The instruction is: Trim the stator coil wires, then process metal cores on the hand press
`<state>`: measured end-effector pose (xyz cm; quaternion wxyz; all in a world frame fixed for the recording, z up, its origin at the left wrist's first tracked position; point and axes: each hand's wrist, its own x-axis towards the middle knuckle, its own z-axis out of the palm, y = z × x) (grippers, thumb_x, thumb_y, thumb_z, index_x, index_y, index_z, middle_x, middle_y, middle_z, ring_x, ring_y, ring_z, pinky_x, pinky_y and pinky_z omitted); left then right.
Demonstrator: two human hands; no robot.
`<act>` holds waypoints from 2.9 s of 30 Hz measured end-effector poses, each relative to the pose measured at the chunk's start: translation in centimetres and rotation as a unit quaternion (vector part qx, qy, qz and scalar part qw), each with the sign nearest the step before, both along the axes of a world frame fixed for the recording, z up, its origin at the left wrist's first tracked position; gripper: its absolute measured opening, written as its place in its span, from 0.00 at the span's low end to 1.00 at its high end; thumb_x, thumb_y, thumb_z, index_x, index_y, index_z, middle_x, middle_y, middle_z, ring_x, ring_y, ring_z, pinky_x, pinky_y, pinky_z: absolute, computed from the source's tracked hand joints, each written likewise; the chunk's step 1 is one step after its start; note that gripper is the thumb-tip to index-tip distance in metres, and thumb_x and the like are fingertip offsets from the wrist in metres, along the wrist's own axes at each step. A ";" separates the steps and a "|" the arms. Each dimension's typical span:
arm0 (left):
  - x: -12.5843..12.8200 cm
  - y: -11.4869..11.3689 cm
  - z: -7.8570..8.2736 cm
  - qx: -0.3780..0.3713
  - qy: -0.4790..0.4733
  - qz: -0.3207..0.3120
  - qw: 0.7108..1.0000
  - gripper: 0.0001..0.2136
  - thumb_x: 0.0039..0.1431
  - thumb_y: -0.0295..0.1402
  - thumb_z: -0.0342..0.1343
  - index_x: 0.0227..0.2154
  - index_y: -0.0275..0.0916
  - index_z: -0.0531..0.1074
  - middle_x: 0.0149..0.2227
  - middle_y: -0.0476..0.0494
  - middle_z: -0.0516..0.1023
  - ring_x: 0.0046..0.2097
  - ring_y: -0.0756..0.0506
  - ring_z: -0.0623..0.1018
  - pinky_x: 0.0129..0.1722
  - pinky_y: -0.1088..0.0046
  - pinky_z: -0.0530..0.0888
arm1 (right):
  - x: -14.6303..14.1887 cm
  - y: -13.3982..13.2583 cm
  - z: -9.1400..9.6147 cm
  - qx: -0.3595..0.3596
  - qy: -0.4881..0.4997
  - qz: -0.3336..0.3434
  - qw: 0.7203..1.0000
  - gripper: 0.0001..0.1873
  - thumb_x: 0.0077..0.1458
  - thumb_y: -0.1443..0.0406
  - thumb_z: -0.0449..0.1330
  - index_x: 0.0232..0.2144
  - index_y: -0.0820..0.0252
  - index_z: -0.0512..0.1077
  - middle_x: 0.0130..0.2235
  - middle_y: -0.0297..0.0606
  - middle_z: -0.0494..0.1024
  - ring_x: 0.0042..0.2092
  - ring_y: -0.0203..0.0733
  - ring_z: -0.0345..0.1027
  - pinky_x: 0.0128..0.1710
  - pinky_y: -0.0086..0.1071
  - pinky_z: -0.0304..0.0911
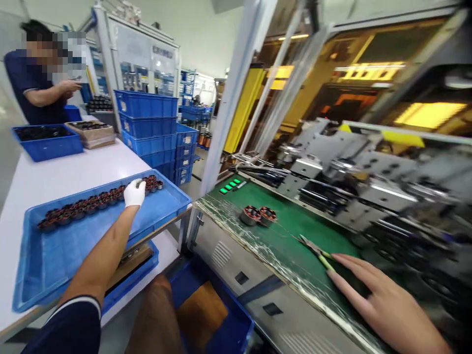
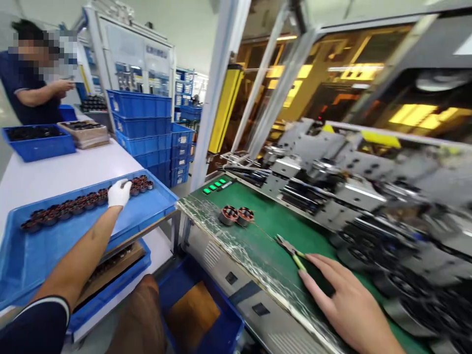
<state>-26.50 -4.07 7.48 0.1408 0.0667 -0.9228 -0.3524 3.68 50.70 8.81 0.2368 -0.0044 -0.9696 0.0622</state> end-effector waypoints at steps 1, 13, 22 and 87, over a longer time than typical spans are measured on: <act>0.9 1.9 1.5 0.001 0.026 -0.035 0.999 0.20 0.71 0.38 0.44 0.56 0.31 0.69 0.57 0.33 0.75 0.58 0.40 0.74 0.62 0.56 0.67 | 0.0 -0.4 0.3 -0.002 -0.002 -0.001 1.000 0.32 0.62 0.40 0.47 0.47 0.57 0.74 0.50 0.41 0.76 0.50 0.52 0.73 0.54 0.50 0.70; 8.4 23.4 9.8 -0.128 -0.002 -0.562 0.817 0.35 0.49 0.38 0.68 0.61 0.36 0.67 0.60 0.37 0.73 0.60 0.37 0.74 0.61 0.63 0.70 | -0.3 -2.2 1.2 -0.027 0.000 -0.004 1.000 0.30 0.64 0.46 0.48 0.47 0.64 0.76 0.51 0.47 0.76 0.52 0.52 0.71 0.56 0.49 0.68; 19.1 17.6 9.6 -0.051 0.142 -0.515 0.844 0.22 0.51 0.31 0.64 0.50 0.40 0.70 0.52 0.42 0.78 0.53 0.42 0.78 0.56 0.65 0.73 | 1.3 -6.1 5.3 -0.084 0.159 0.048 0.983 0.30 0.62 0.43 0.56 0.47 0.64 0.75 0.52 0.47 0.75 0.50 0.51 0.72 0.53 0.45 0.69; 29.8 14.1 5.6 0.436 0.133 -0.430 0.779 0.24 0.52 0.24 0.67 0.51 0.49 0.74 0.55 0.42 0.76 0.56 0.45 0.77 0.54 0.74 0.75 | -0.5 0.1 2.5 0.048 -0.131 -0.009 0.990 0.46 0.61 0.37 0.43 0.58 0.70 0.68 0.59 0.54 0.69 0.60 0.62 0.64 0.61 0.62 0.59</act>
